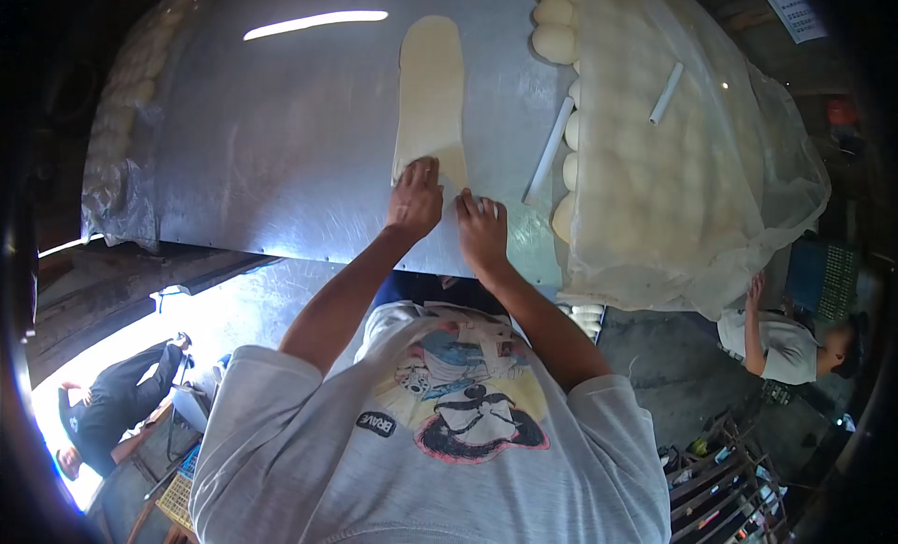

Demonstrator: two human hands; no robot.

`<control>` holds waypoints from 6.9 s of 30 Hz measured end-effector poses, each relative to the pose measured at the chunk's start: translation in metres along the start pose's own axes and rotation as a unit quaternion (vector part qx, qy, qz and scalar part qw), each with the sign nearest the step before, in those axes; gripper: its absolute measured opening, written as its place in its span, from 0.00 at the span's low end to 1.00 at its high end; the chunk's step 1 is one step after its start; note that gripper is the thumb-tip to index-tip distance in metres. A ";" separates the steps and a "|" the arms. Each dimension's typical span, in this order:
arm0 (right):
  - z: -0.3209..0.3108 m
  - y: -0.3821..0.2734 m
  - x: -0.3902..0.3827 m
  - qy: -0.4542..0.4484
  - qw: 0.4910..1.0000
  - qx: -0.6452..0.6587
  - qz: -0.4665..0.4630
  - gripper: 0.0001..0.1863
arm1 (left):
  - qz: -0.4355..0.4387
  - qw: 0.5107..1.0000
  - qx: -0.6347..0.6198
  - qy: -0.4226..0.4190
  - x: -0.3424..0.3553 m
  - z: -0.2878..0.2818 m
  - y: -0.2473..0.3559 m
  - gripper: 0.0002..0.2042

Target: The person flattens dough balls with a rolling pin, rolls them into loaves, and places them onto a metal tray. The person then covers the remaining dough with a plastic sheet and transfers the loaves into baking pans.

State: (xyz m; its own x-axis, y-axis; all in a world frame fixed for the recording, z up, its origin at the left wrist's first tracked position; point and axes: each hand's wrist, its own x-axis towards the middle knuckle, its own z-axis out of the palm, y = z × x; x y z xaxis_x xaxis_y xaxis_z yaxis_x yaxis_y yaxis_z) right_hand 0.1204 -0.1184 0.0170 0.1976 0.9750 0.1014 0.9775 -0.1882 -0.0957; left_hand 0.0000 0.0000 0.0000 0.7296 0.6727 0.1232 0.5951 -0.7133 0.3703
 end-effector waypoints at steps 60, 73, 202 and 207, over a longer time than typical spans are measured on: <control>0.028 0.086 0.190 -0.096 0.992 0.066 -0.043 0.37 | 0.145 0.977 0.058 -0.142 0.162 -0.010 -0.111 0.41; 0.043 0.069 0.119 -0.045 0.994 0.092 -0.039 0.42 | 0.139 0.976 0.031 -0.167 0.101 -0.009 -0.088 0.49; -0.042 0.134 -0.363 0.067 0.605 0.114 0.785 0.10 | 0.018 0.984 -0.034 -0.173 0.062 0.051 0.053 0.19; 0.092 0.147 -0.390 -0.258 0.657 0.272 0.654 0.22 | 0.005 0.988 -0.027 -0.152 -0.015 0.015 0.000 0.17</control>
State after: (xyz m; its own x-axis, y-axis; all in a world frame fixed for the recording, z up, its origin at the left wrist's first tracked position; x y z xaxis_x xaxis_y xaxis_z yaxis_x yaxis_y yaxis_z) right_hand 0.1805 -0.5159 -0.1281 0.6528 -0.0417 -0.7564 -0.2024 -0.9718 -0.1211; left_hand -0.0061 -0.0131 -0.0156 0.8071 0.5706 -0.1516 0.5753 -0.7022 0.4194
